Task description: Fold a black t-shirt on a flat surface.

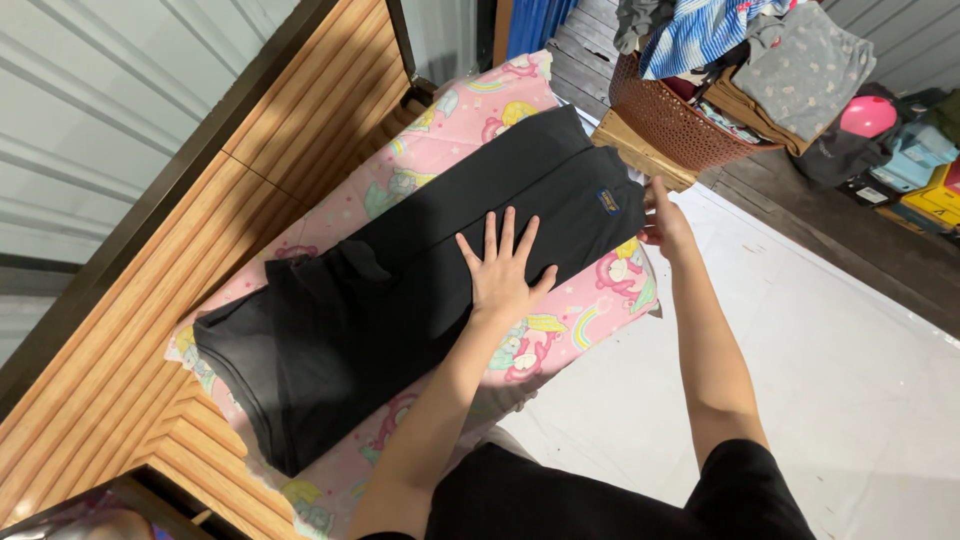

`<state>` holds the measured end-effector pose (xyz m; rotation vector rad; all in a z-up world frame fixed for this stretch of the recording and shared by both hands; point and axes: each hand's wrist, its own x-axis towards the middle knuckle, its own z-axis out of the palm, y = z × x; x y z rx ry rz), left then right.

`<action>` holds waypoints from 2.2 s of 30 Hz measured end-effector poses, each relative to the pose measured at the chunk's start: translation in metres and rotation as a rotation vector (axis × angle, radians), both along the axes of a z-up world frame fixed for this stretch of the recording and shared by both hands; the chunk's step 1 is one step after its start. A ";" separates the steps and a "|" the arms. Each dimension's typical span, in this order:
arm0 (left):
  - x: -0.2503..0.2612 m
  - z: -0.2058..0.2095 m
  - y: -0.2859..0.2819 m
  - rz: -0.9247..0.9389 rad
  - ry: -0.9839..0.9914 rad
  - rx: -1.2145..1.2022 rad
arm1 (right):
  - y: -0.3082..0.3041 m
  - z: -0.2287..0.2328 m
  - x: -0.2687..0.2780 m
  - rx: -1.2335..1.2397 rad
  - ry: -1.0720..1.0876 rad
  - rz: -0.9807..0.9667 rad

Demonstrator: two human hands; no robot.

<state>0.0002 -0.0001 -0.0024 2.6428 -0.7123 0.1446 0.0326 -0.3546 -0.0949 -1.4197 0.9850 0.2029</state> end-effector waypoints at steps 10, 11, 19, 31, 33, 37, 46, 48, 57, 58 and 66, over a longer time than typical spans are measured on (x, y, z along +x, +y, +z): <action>-0.003 -0.001 0.001 0.001 -0.006 0.023 | -0.029 -0.046 0.001 -0.527 -0.722 -0.177; -0.001 -0.001 0.001 0.001 -0.011 0.022 | -0.024 -0.040 0.003 -0.617 -0.668 -0.124; 0.000 0.003 0.001 0.011 -0.013 0.033 | 0.068 0.066 -0.023 -1.296 -0.611 0.067; 0.003 -0.018 0.052 -0.035 -0.091 -0.097 | 0.146 0.102 -0.050 -1.333 -0.603 0.929; 0.002 -0.011 0.076 -0.016 -0.116 -0.113 | 0.147 0.103 -0.049 -1.355 -0.603 0.922; -0.006 -0.008 0.116 -0.007 -0.147 -0.068 | 0.148 0.101 -0.049 -1.337 -0.607 0.916; -0.054 -0.005 0.185 -0.154 -0.131 -0.026 | 0.223 0.067 -0.035 -1.349 -0.427 0.782; -0.069 -0.003 0.202 -0.163 -0.099 -0.060 | 0.263 0.074 -0.038 -1.379 -0.506 0.816; -0.139 0.009 0.300 -0.067 -0.058 -0.081 | 0.368 0.070 -0.069 -1.383 -0.620 0.937; -0.144 0.010 0.310 -0.066 -0.055 -0.080 | 0.373 0.069 -0.073 -1.380 -0.619 0.939; -0.189 0.022 0.374 0.277 -0.123 -0.354 | 0.406 0.072 -0.107 -1.341 -0.616 0.978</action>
